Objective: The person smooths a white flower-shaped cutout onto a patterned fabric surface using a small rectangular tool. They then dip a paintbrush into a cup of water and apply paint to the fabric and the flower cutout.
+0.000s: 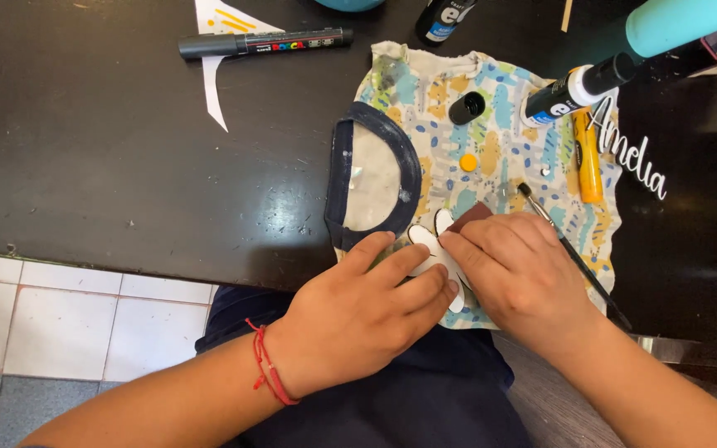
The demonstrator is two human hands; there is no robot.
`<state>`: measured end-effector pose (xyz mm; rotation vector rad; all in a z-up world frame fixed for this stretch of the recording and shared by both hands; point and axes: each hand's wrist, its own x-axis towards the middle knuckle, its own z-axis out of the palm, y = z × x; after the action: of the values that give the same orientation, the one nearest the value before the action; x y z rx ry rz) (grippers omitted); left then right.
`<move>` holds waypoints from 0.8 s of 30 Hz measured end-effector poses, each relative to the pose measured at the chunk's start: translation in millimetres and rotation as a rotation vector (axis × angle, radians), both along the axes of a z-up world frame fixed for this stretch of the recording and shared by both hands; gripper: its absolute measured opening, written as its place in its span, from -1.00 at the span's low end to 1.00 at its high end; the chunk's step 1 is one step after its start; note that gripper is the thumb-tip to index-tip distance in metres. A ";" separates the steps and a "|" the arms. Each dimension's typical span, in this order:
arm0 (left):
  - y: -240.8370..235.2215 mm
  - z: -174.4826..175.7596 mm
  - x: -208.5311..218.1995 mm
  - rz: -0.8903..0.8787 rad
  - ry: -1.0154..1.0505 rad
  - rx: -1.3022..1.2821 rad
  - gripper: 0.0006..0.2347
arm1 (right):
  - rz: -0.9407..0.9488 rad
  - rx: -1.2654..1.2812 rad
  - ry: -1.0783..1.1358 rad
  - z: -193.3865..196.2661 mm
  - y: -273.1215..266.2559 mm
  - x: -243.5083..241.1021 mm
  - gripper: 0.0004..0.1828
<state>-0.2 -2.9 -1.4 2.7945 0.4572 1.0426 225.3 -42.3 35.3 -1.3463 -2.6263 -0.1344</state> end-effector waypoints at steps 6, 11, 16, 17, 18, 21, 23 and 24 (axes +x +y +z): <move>1.1 -1.1 -0.9 0.001 0.015 -0.002 -0.84 | 0.033 -0.123 0.122 5.9 14.2 5.1 -0.83; 0.7 -3.4 -2.1 -0.003 0.023 -0.022 -0.82 | 0.036 -0.114 0.209 20.0 15.0 15.9 -0.83; 1.3 2.1 -3.3 0.000 0.025 -0.023 -0.84 | -0.342 -0.108 0.594 41.5 0.8 8.0 -0.94; 1.2 5.4 -4.1 -0.009 0.042 -0.052 -0.84 | -0.484 -0.163 0.875 35.7 -3.0 10.8 -0.76; 4.6 8.1 -1.9 -0.024 0.051 -0.070 -0.84 | -0.625 -0.203 1.152 31.0 -5.5 15.9 -0.57; 1.4 15.3 0.9 -0.026 0.055 -0.103 -0.77 | -0.634 -0.298 1.427 24.8 -10.6 14.8 -0.69; -1.0 17.6 2.7 -0.041 0.068 -0.149 -0.77 | -0.670 -0.301 1.469 23.9 -18.0 18.0 -0.65; -1.4 18.4 2.1 -0.042 0.082 -0.197 -0.77 | -0.694 -0.315 1.509 22.1 -20.0 18.5 -0.61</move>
<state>1.8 -4.3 17.1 2.6670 0.4801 0.8282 243.9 -62.3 57.4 -1.4429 -0.9170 0.8610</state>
